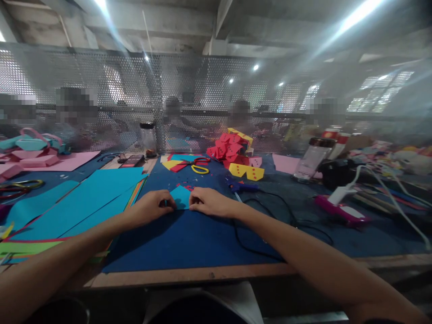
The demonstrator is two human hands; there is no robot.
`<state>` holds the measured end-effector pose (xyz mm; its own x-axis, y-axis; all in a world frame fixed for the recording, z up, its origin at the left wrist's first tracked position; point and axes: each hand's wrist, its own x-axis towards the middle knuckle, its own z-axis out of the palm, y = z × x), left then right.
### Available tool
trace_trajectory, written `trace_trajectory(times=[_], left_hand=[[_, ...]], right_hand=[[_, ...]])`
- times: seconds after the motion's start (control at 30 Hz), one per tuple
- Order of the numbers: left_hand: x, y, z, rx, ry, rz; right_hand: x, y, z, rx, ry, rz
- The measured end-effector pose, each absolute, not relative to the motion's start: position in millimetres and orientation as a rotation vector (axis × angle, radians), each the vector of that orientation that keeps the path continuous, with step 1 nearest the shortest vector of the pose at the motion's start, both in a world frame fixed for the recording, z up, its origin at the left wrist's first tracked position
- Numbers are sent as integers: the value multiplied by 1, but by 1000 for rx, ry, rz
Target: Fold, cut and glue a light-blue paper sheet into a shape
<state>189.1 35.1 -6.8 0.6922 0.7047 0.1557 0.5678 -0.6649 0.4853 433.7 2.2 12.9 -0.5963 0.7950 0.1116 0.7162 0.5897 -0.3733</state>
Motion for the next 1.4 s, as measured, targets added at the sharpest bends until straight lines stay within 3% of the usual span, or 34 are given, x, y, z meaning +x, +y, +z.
trace_trajectory(times=[0.37,0.8,1.13,1.4], left_hand=[[189,27,-3,2721,884,438],[188,16,-6,3073,846,241],[184,27,-1,2735,855,430],[185,30,8,2574,997,392]], right_hand=[[435,3,11,-1196,-2591,346],[434,-11,12,-1073,-2789,17],[443,-1,18,-1186,-2646,312],[442,-7,23,-1180,-2675,224]])
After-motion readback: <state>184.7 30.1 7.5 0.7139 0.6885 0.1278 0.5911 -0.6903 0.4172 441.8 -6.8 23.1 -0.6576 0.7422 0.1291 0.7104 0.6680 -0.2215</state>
